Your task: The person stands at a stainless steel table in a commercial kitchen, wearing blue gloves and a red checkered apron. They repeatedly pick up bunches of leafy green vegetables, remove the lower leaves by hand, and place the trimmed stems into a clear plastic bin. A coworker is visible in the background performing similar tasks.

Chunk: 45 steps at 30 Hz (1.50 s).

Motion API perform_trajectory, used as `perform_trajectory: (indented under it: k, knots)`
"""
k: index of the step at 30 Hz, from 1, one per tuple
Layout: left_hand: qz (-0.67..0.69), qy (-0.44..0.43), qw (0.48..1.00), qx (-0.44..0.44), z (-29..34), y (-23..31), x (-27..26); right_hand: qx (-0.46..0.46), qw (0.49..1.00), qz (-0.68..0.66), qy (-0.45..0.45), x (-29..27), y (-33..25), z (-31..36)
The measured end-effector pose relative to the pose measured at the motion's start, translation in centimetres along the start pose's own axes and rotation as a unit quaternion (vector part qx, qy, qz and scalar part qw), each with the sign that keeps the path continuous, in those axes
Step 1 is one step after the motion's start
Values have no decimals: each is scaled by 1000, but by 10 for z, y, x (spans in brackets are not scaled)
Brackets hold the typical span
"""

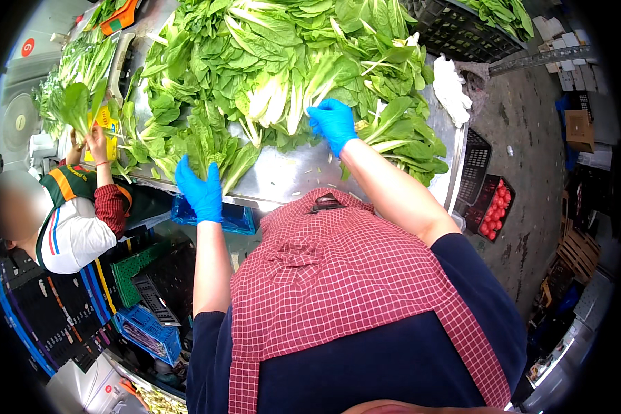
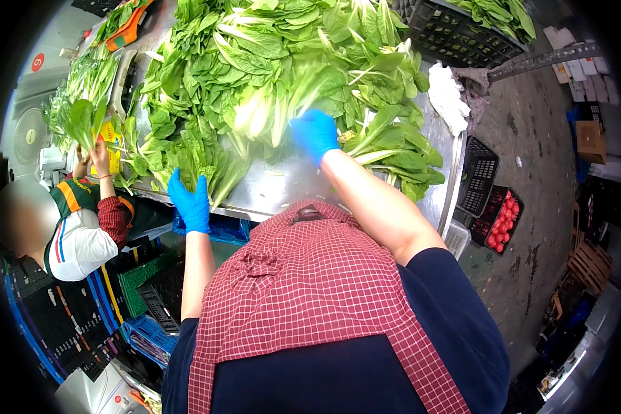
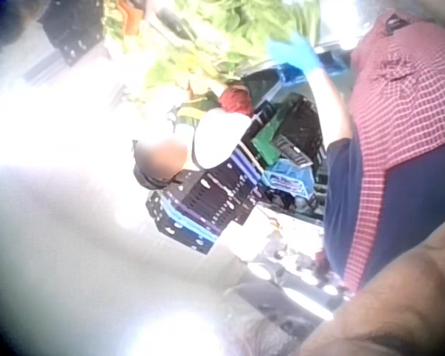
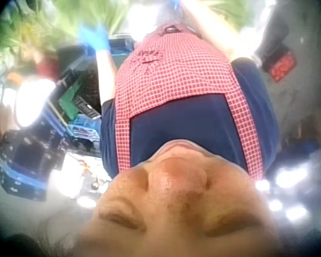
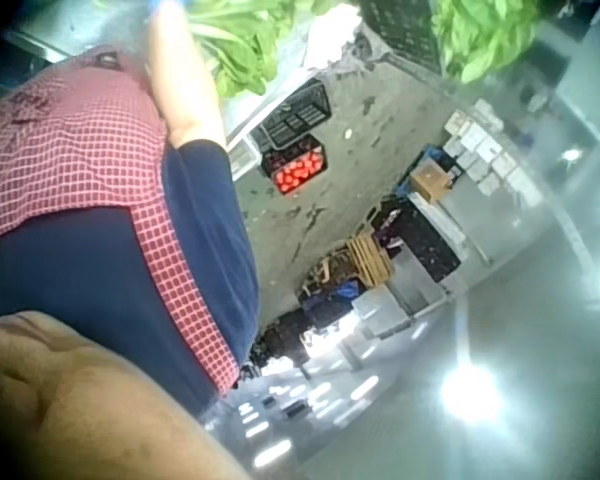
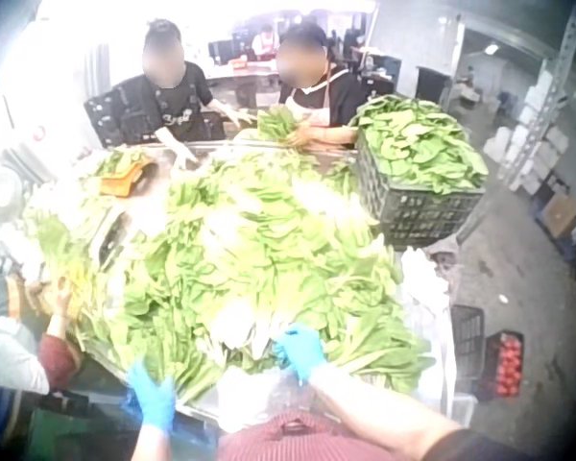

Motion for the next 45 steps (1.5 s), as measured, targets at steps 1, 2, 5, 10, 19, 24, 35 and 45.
perform_trajectory:
  k: [1,2,5,10,19,24,35,45]
  knots:
    - [58,-24,998,-1,-2,19,1,-3,999,-39,-25,0,-1,3]
    - [117,-49,992,-2,-3,46,0,-6,996,-77,-49,-5,-2,10]
    - [304,-181,935,15,15,110,33,-14,993,-88,-80,-23,-14,43]
    - [488,-459,669,-322,58,191,101,-64,985,-93,-132,-56,-31,95]
    - [617,-500,528,-301,74,228,130,88,960,-260,-56,-115,8,131]
    - [615,-541,495,-291,85,235,135,38,984,-132,-114,-104,-4,125]
    - [553,-444,664,-236,81,221,129,-24,990,-127,-60,-94,-6,117]
    - [598,-354,637,-334,86,207,132,-115,960,-231,108,-127,-21,129]
Point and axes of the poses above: each hand's wrist, its own z-axis away from the middle knuckle, its own x-axis out of the palm, y = z × x, the point moved 7 cm from there along -z, towards the middle knuckle, and after that the axes turned 1 degree about y, right-handed, at the moved point
